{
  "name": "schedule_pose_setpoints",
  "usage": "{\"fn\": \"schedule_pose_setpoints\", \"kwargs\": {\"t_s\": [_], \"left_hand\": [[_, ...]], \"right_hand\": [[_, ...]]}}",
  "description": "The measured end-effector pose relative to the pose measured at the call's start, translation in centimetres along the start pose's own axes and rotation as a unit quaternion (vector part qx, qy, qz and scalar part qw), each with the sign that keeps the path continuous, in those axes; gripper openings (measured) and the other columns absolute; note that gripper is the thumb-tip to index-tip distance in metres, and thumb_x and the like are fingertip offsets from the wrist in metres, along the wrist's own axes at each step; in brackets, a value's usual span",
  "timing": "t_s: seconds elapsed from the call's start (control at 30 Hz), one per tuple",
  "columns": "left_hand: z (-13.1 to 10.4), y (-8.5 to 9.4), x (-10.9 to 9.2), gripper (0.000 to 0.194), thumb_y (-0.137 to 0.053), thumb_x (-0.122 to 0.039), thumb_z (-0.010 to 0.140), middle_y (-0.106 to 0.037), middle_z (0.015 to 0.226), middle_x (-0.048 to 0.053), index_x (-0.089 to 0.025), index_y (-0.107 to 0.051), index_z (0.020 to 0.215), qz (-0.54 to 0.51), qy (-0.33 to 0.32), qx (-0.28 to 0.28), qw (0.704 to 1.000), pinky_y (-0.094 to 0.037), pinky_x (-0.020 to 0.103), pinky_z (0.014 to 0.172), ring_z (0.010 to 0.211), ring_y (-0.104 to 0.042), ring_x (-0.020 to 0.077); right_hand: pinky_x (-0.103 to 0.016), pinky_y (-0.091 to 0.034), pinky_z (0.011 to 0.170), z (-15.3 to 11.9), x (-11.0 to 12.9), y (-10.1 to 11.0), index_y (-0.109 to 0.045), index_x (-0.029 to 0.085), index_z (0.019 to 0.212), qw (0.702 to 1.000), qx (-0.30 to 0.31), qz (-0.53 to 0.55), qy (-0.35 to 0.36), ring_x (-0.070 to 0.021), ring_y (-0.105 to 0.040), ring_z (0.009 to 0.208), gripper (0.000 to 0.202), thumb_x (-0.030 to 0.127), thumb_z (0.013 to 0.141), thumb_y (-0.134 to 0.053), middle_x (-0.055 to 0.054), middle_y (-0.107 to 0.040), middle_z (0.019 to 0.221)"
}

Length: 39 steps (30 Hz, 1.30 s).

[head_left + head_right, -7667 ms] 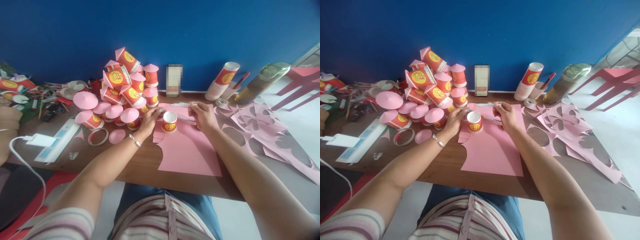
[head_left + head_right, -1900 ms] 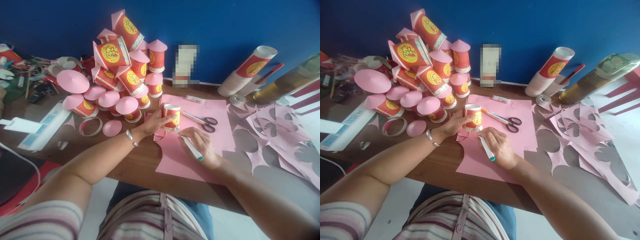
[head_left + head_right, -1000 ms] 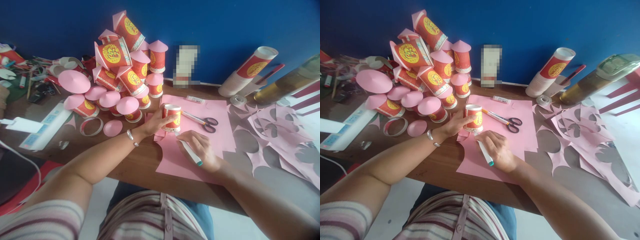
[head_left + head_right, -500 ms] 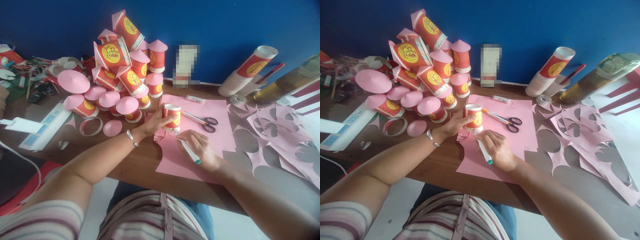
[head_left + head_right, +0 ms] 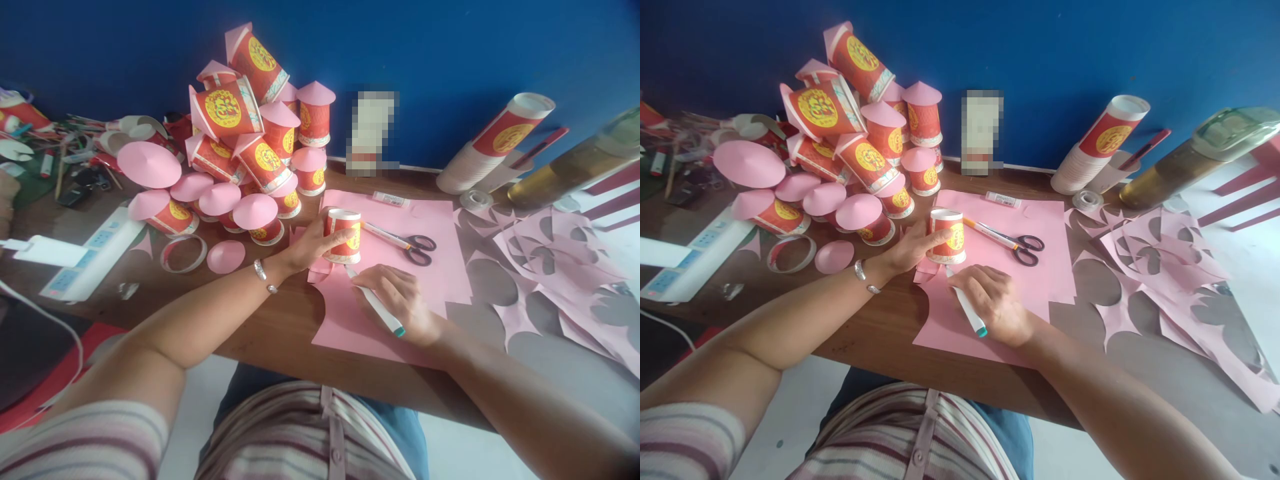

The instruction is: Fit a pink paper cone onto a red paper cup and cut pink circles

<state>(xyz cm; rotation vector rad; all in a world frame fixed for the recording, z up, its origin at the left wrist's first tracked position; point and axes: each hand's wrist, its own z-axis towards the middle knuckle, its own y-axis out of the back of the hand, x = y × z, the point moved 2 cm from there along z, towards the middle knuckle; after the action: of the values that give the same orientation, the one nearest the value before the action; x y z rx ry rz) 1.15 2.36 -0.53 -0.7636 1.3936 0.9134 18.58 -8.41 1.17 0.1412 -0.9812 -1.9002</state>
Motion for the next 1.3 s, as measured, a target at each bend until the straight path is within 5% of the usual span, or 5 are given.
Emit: {"fn": "schedule_pose_setpoints", "kwargs": {"t_s": [1.07,1.3], "left_hand": [[0.1,0.3,-0.1,0.050,-0.069,-0.059,0.088,-0.068,0.119,0.012,-0.018,-0.061,0.114,0.032,0.006,0.009,0.999,-0.052,0.042,0.095,0.116,-0.063,0.0310],[0.3,0.4,0.9,0.050,-0.070,-0.055,0.090,-0.070,0.128,0.011,-0.020,-0.063,0.126,-0.037,-0.003,0.032,0.999,-0.052,0.045,0.103,0.124,-0.064,0.0328]], "right_hand": [[-0.030,-0.056,0.068,0.0,-0.3,0.0,-0.059,0.019,0.111,0.999,-0.024,-0.031,-0.005,-0.0172,-0.069,0.076,0.017,0.008,0.098,-0.059,-0.006,-0.072,0.088],[-0.031,-0.055,0.066,0.1,0.2,0.2,-0.061,0.018,0.109,0.999,-0.023,-0.025,0.004,-0.0174,-0.067,0.072,0.018,0.007,0.095,-0.060,-0.005,-0.071,0.084]]}}
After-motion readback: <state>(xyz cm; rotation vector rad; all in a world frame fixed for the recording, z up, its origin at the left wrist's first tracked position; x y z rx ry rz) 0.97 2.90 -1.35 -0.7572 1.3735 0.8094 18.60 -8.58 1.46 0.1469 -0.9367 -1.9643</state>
